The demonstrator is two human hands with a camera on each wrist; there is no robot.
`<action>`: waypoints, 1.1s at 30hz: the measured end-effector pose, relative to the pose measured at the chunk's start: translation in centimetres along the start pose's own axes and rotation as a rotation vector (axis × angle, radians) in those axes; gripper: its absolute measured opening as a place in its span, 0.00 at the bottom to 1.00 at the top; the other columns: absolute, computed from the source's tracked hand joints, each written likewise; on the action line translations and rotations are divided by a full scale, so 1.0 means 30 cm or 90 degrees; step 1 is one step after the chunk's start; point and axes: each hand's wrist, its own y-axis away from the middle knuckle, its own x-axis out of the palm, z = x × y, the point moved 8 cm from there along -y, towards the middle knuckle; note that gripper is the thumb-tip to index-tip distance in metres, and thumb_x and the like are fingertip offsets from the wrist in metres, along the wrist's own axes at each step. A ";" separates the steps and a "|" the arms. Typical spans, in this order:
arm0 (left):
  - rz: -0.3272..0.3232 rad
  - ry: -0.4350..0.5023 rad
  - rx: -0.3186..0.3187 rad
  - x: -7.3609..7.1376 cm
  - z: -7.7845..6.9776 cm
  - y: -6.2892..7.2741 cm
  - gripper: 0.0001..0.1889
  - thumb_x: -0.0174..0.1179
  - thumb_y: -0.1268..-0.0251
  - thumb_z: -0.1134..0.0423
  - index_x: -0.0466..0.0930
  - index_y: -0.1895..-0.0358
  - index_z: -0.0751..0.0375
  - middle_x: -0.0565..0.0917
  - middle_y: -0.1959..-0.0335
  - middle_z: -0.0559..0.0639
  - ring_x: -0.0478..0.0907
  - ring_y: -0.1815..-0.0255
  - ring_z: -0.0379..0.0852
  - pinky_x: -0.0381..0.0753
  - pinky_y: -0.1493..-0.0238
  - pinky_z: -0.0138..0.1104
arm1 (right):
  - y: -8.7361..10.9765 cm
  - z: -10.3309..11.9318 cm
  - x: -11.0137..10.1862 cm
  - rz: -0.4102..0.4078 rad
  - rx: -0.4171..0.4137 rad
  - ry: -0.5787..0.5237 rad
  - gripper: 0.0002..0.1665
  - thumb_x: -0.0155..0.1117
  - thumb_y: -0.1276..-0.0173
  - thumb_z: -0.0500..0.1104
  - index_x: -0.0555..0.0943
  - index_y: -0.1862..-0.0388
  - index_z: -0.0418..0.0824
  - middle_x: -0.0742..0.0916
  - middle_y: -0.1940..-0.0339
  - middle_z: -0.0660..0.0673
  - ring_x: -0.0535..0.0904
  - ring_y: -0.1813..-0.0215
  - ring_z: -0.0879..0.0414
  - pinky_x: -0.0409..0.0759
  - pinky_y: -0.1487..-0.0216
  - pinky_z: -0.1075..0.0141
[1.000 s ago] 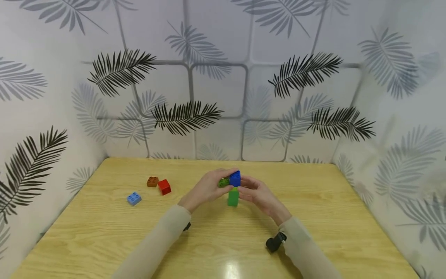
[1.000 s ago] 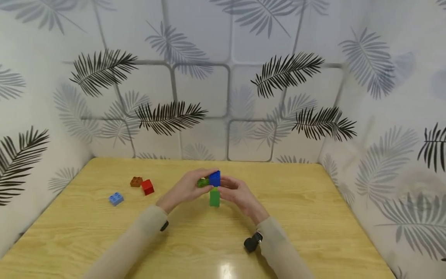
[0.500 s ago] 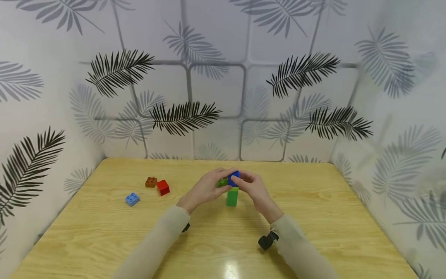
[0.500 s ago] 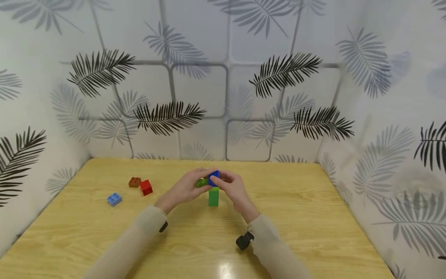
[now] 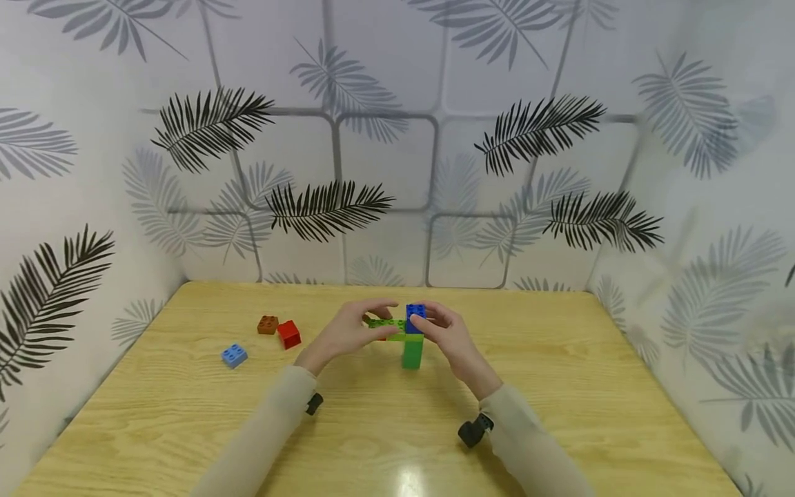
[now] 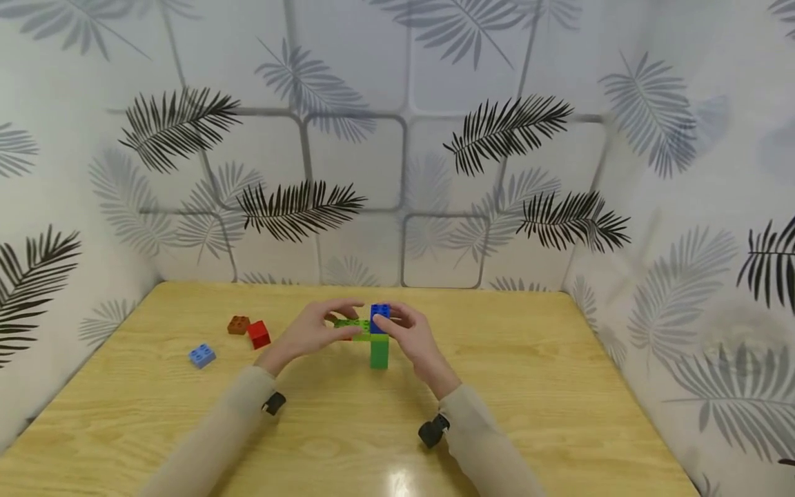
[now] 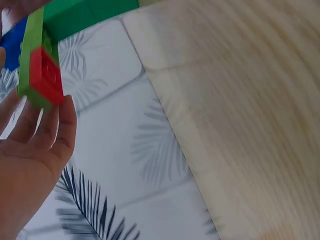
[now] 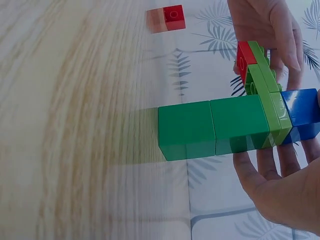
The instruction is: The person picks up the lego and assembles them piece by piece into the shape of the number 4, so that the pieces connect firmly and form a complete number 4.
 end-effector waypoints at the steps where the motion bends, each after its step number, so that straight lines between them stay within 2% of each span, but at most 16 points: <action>1: -0.002 0.008 -0.009 -0.019 0.014 0.005 0.27 0.64 0.34 0.51 0.72 0.32 0.47 0.85 0.55 0.45 0.81 0.52 0.42 0.80 0.50 0.39 | -0.001 0.002 0.000 0.001 0.000 0.002 0.29 0.62 0.29 0.48 0.72 0.32 0.40 0.80 0.41 0.40 0.77 0.40 0.49 0.72 0.33 0.52; 5: -0.005 0.039 -0.039 -0.095 0.062 0.037 0.25 0.61 0.31 0.52 0.73 0.32 0.48 0.85 0.55 0.48 0.82 0.54 0.44 0.81 0.50 0.40 | -0.002 0.008 0.003 0.005 -0.001 -0.001 0.28 0.63 0.29 0.47 0.73 0.33 0.39 0.81 0.43 0.41 0.77 0.41 0.48 0.73 0.33 0.52; 9: -0.010 0.055 -0.061 -0.161 0.107 0.075 0.23 0.60 0.30 0.53 0.75 0.35 0.51 0.85 0.53 0.54 0.82 0.53 0.50 0.80 0.50 0.45 | 0.000 0.009 0.004 0.006 0.001 -0.005 0.27 0.63 0.29 0.46 0.74 0.34 0.39 0.82 0.45 0.43 0.78 0.42 0.49 0.74 0.34 0.53; 12: -0.012 0.055 -0.072 -0.200 0.135 0.099 0.21 0.60 0.30 0.54 0.77 0.36 0.53 0.86 0.53 0.56 0.82 0.53 0.52 0.80 0.49 0.48 | 0.003 0.011 0.004 0.004 0.002 -0.009 0.26 0.64 0.30 0.46 0.75 0.36 0.39 0.83 0.47 0.45 0.79 0.43 0.50 0.74 0.34 0.53; 15: -0.016 0.041 -0.075 -0.234 0.159 0.114 0.19 0.60 0.30 0.55 0.78 0.38 0.53 0.85 0.52 0.54 0.81 0.52 0.50 0.80 0.49 0.47 | 0.004 0.014 0.003 -0.002 -0.001 -0.015 0.25 0.64 0.30 0.46 0.76 0.37 0.39 0.83 0.49 0.45 0.79 0.44 0.49 0.75 0.35 0.53; 18: -0.021 0.017 -0.080 -0.263 0.186 0.124 0.18 0.60 0.30 0.57 0.79 0.39 0.53 0.85 0.52 0.52 0.81 0.51 0.49 0.80 0.49 0.46 | 0.004 0.017 0.002 -0.003 -0.007 -0.015 0.25 0.64 0.30 0.46 0.76 0.37 0.38 0.84 0.48 0.43 0.79 0.43 0.45 0.76 0.36 0.54; 23: -0.011 -0.016 -0.092 -0.297 0.234 0.147 0.18 0.61 0.32 0.66 0.79 0.40 0.58 0.84 0.48 0.55 0.79 0.45 0.54 0.78 0.44 0.51 | 0.005 0.007 -0.001 -0.001 0.004 -0.022 0.27 0.64 0.30 0.45 0.75 0.35 0.37 0.82 0.43 0.39 0.75 0.36 0.38 0.77 0.37 0.55; 30: 0.024 -0.058 -0.136 -0.336 0.278 0.185 0.19 0.63 0.38 0.71 0.81 0.43 0.61 0.80 0.41 0.60 0.72 0.37 0.62 0.69 0.37 0.60 | 0.004 0.005 -0.001 0.007 0.011 -0.021 0.28 0.63 0.29 0.45 0.74 0.33 0.39 0.81 0.40 0.38 0.72 0.34 0.37 0.76 0.35 0.55; 33: 0.044 -0.078 -0.148 -0.348 0.298 0.200 0.21 0.60 0.41 0.76 0.81 0.43 0.63 0.78 0.40 0.62 0.69 0.35 0.64 0.73 0.40 0.56 | 0.003 0.008 0.002 0.012 0.008 -0.020 0.28 0.64 0.30 0.46 0.74 0.33 0.39 0.81 0.40 0.38 0.74 0.35 0.38 0.75 0.35 0.54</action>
